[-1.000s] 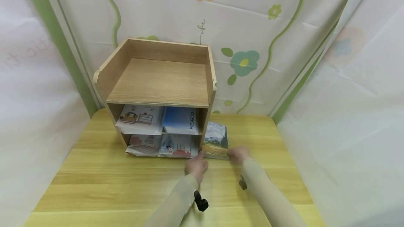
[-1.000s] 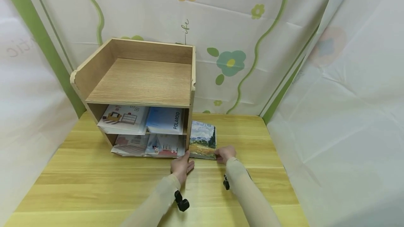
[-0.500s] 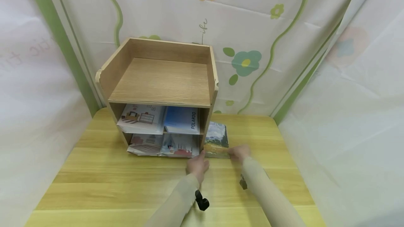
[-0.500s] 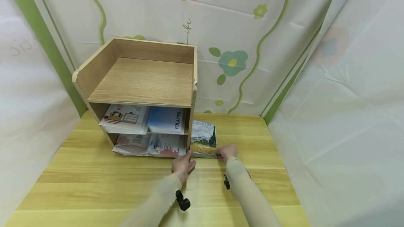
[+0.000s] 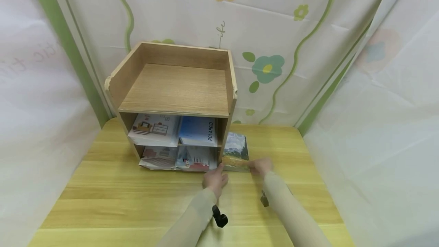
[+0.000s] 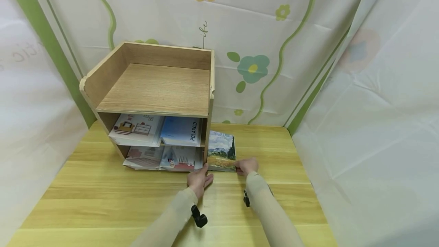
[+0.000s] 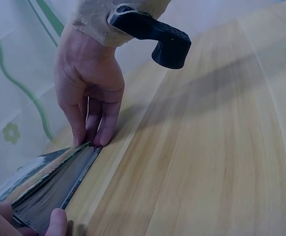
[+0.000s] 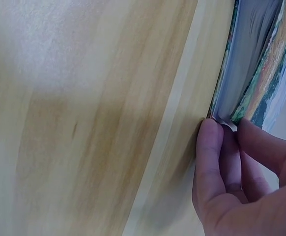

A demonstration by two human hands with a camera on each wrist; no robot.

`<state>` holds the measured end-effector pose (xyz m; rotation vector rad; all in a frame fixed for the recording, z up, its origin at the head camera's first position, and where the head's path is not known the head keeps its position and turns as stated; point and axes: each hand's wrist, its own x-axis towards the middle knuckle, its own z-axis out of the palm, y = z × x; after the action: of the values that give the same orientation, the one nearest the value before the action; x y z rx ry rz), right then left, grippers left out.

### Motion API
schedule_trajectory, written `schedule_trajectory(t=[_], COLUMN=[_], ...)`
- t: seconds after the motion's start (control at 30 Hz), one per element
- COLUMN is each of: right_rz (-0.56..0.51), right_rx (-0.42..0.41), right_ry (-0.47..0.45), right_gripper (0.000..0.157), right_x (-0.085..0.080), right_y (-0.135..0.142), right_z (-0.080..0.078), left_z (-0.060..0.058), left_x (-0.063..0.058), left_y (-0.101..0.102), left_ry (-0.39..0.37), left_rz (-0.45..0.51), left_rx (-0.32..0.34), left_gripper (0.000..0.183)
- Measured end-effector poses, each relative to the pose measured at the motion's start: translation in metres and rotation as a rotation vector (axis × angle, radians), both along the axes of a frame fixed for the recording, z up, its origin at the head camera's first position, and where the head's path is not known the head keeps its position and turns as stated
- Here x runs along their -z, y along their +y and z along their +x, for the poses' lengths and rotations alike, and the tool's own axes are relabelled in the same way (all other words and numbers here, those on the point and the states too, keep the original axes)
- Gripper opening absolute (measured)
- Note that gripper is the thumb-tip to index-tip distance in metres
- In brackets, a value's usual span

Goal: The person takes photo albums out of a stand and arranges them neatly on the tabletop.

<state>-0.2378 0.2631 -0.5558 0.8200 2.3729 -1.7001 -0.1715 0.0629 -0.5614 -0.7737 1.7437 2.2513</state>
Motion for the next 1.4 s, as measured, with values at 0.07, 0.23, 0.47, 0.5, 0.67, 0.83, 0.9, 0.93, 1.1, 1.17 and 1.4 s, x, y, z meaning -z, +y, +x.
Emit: schedule_trajectory(t=[0.07,0.23,0.47,0.5,0.67,0.83,0.9,0.93,1.1,1.17,1.4], right_rz=[0.006,-0.057,-0.152,-0.143,-0.041,-0.031,-0.053,-0.071,-0.126,-0.146,-0.205], right_rx=[0.003,-0.05,-0.137,-0.131,-0.109,-0.079,-0.056,-0.04,-0.03,-0.043,-0.096], right_ry=[0.004,0.024,0.06,0.061,0.052,0.137,0.171,0.185,0.23,0.239,0.289], right_gripper=[0.038,0.034,0.031,0.032,0.033,0.033,0.034,0.034,0.036,0.037,0.034], right_x=[0.0,0.003,0.0,-0.002,-0.014,-0.021,-0.024,-0.025,-0.039,-0.047,-0.076], right_y=[-0.001,0.003,0.017,0.017,0.016,0.007,0.002,-0.001,-0.019,-0.028,-0.057], right_z=[0.0,0.003,0.013,0.015,0.028,0.042,0.047,0.05,0.064,0.072,0.091], left_z=[-0.001,-0.002,-0.001,0.001,0.009,0.018,0.022,0.024,0.033,0.036,0.033], left_x=[0.0,0.002,0.0,-0.004,-0.02,-0.03,-0.033,-0.035,-0.038,-0.039,-0.052], left_y=[-0.001,-0.003,-0.005,-0.006,-0.018,-0.038,-0.047,-0.052,-0.07,-0.075,-0.09], left_ry=[0.004,0.022,0.069,0.07,0.083,0.141,0.166,0.179,0.226,0.255,0.291], left_rz=[0.01,0.053,0.079,0.086,0.151,0.176,0.176,0.16,0.022,-0.035,-0.148], left_rx=[0.0,-0.012,0.097,0.124,0.268,0.379,0.401,0.411,0.435,0.431,0.325], left_gripper=[0.06,0.059,0.052,0.051,0.057,0.048,0.035,0.03,0.026,0.037,0.038])
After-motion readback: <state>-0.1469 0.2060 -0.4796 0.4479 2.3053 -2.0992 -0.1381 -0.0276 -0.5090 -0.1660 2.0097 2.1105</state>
